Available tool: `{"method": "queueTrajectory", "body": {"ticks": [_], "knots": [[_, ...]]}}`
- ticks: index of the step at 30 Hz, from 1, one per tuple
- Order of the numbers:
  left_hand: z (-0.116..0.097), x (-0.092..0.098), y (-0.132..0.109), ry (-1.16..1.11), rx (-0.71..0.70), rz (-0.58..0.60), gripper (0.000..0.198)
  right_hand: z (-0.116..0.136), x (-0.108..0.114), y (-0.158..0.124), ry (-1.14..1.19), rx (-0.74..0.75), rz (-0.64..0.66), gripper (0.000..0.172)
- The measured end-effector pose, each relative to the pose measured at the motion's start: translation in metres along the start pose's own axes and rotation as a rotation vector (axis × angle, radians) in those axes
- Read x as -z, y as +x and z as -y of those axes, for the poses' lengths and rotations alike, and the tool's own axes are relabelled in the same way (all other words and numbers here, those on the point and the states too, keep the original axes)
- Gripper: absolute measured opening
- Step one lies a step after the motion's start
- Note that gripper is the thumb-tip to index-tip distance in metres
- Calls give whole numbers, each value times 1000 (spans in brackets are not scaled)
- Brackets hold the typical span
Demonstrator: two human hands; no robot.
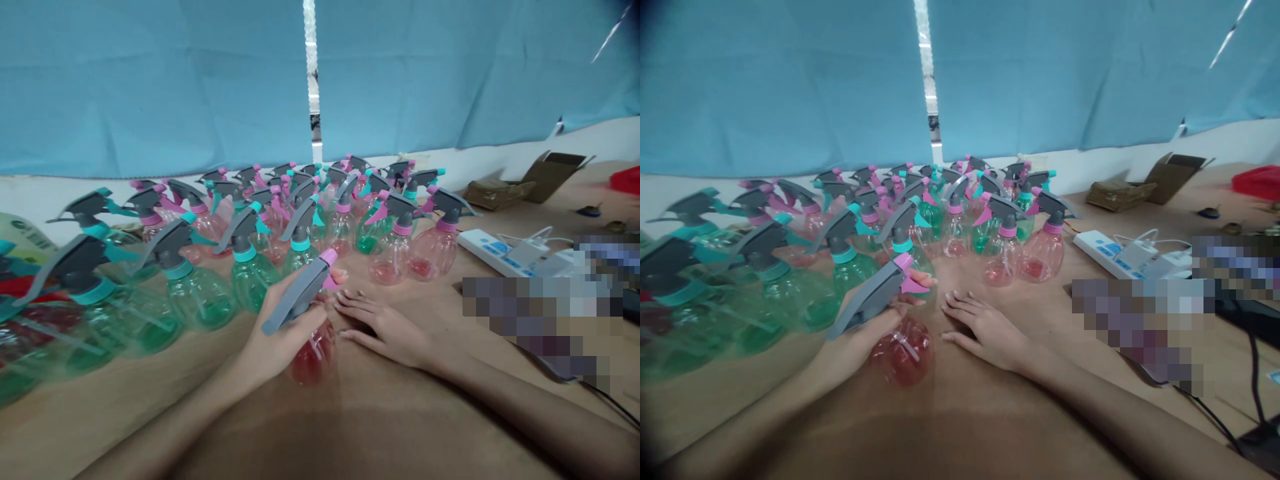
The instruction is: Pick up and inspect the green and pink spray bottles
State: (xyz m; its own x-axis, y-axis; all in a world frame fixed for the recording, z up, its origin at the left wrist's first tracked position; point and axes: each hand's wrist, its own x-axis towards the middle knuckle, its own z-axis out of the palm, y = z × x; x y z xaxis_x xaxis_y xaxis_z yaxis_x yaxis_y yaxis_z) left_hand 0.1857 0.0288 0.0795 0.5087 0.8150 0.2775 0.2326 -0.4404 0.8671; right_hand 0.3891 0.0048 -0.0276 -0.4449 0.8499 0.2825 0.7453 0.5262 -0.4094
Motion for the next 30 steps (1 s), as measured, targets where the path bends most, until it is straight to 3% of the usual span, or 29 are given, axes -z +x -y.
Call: {"method": "queueTrajectory", "body": {"ticks": [15, 30], "knots": [[-1, -1, -2, -75, 43, -8, 21, 1, 2, 0, -17, -4, 24, 56], [-2, -1, -2, -7, 12, -30, 12, 0, 0, 0, 8, 0, 12, 55]]}}
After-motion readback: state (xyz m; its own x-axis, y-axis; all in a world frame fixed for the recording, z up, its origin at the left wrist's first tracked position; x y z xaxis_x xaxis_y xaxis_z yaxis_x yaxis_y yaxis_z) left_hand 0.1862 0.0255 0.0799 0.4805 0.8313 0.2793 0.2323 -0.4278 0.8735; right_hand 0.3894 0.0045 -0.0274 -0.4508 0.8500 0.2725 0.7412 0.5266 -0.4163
